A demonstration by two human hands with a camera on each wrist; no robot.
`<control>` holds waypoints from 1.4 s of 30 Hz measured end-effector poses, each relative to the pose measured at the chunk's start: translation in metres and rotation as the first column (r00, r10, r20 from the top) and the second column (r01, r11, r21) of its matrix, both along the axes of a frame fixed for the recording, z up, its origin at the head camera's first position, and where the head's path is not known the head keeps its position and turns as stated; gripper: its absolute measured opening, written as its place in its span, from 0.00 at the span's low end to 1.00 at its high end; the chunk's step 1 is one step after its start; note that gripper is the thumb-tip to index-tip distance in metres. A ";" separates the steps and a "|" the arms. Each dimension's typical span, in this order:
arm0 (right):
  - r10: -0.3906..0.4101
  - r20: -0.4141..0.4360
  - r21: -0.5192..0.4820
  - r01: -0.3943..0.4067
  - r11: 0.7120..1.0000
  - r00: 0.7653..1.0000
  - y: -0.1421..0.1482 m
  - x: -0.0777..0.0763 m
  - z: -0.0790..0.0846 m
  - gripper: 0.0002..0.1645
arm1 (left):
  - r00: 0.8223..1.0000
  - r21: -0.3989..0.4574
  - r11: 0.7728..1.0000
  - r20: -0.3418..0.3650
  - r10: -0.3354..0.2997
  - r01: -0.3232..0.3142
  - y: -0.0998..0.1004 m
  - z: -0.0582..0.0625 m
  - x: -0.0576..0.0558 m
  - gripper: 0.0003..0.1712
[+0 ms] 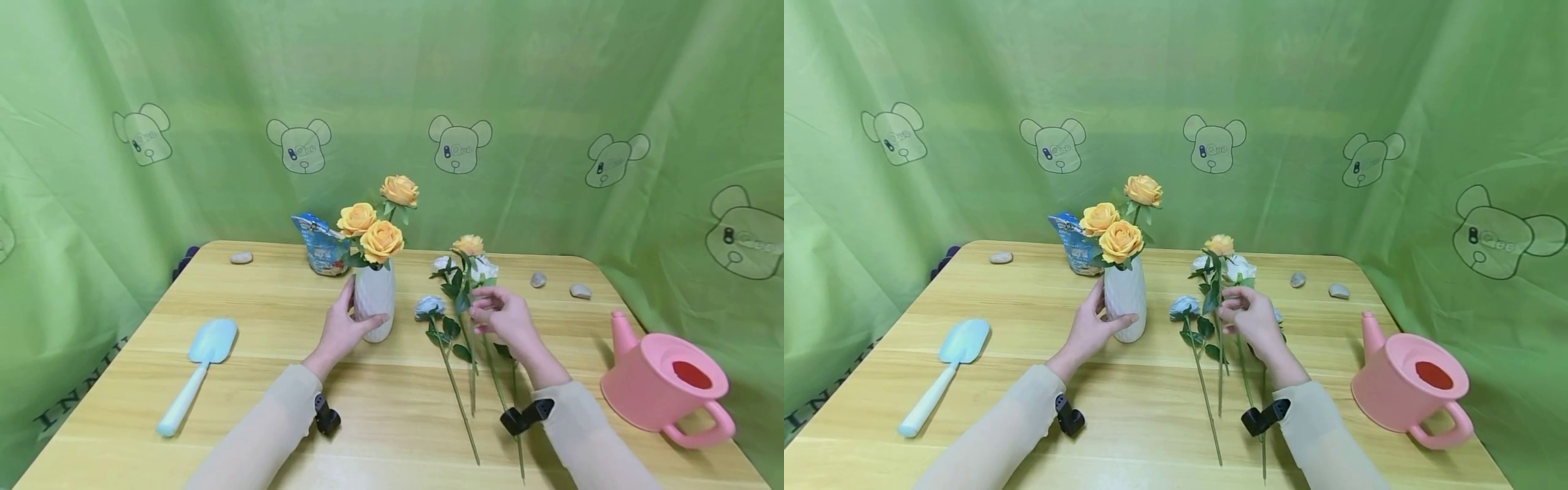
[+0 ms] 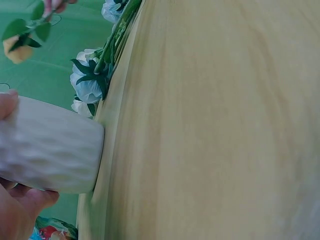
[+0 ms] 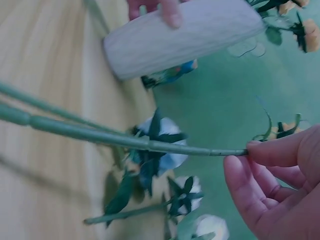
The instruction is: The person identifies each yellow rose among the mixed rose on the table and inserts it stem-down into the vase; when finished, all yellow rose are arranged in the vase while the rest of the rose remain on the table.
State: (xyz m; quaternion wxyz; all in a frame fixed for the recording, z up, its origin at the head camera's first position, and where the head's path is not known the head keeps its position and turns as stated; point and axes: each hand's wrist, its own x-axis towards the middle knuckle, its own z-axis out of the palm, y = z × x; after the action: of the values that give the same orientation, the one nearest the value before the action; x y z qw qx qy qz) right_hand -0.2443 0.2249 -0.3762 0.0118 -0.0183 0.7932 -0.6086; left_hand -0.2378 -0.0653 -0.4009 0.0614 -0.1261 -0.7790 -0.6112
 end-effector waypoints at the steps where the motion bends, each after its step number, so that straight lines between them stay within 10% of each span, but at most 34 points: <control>1: -0.005 -0.020 -0.009 0.005 1.000 1.000 -0.001 0.001 0.003 0.27 | 1.000 0.001 1.000 -0.002 0.000 0.000 0.000 0.000 0.000 0.55; 27: -0.283 -0.376 -0.436 0.101 0.894 0.882 -0.042 0.007 0.068 0.16 | 0.999 -0.001 1.000 -0.047 0.001 -0.001 0.000 -0.001 0.000 0.53; 42: -0.463 -0.511 -0.700 -0.038 0.713 0.724 -0.083 0.002 0.120 0.14 | 0.998 0.001 1.000 -0.066 0.004 -0.003 -0.001 -0.003 -0.001 0.52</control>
State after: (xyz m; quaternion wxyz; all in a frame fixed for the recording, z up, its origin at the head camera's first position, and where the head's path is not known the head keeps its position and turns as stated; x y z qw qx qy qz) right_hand -0.2426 0.1415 -0.2563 -0.3495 -0.1346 0.4681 -0.8004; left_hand -0.2392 -0.0659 -0.4040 0.0883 -0.1448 -0.7763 -0.6071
